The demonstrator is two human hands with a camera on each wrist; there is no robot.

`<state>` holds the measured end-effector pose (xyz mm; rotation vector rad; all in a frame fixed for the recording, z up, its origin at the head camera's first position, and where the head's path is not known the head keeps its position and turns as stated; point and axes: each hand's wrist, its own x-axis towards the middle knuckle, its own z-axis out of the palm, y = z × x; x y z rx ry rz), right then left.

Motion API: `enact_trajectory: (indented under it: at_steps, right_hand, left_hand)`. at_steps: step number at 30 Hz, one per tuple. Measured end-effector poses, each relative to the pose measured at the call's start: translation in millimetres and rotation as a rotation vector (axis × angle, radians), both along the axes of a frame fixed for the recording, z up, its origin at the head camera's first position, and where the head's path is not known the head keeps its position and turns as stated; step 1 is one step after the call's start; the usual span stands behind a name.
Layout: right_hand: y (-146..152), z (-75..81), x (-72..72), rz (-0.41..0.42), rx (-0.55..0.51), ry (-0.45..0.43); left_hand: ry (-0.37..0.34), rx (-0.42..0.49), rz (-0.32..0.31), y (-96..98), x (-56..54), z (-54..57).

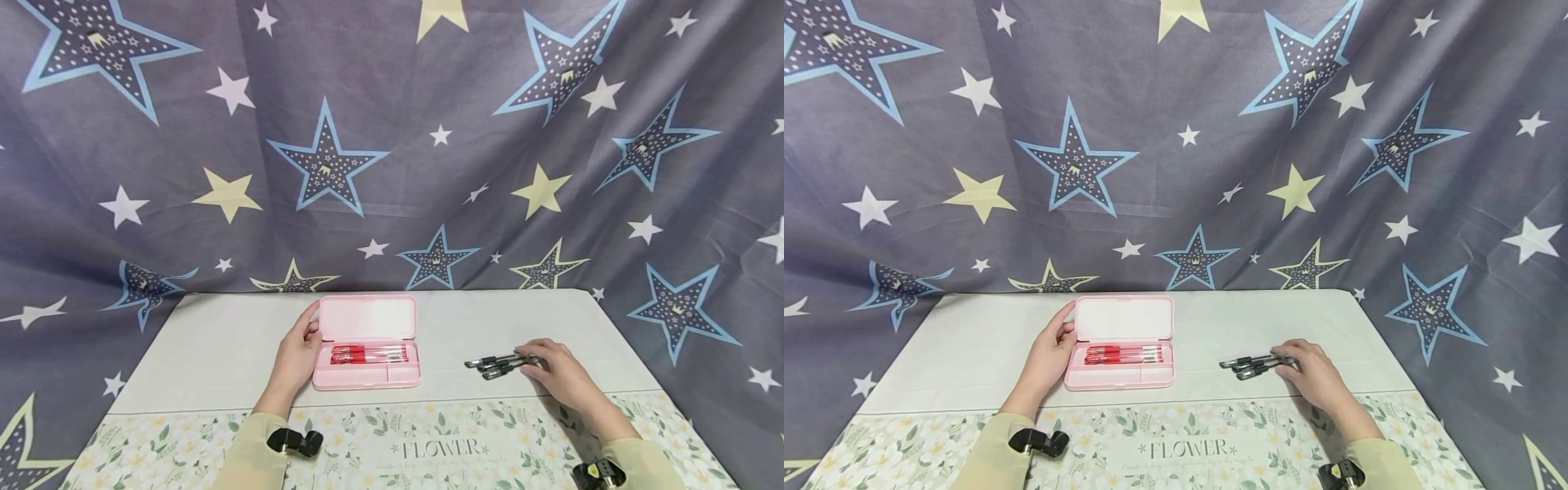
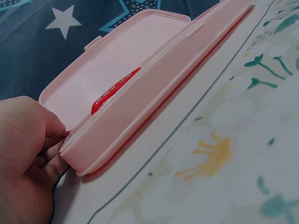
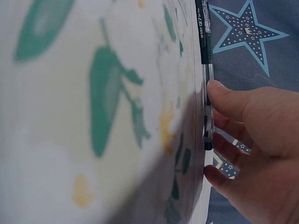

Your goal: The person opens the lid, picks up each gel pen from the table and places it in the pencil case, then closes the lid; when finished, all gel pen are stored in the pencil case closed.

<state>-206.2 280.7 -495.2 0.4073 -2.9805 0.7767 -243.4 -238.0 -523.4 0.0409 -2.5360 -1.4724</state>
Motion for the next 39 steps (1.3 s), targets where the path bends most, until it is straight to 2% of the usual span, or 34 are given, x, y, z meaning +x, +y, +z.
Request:
enact_trajectory:
  at_steps: [11, 28, 39]
  right_hand:
    - [-0.9, -1.4, 0.1, -0.013, 0.021, 0.015]
    - [-4.2, 0.8, 1.4, -0.052, -0.005, -0.015]
    - [-3.9, 1.8, 0.4, -0.035, 0.000, 0.005]
  left_hand:
    - [-0.008, 0.009, 0.003, 0.5, 1.2, 1.4]
    - [-0.021, 0.003, -0.001, -0.2, 1.2, 2.0]
    - [-0.033, -0.004, 0.004, 0.1, -0.1, 2.0]
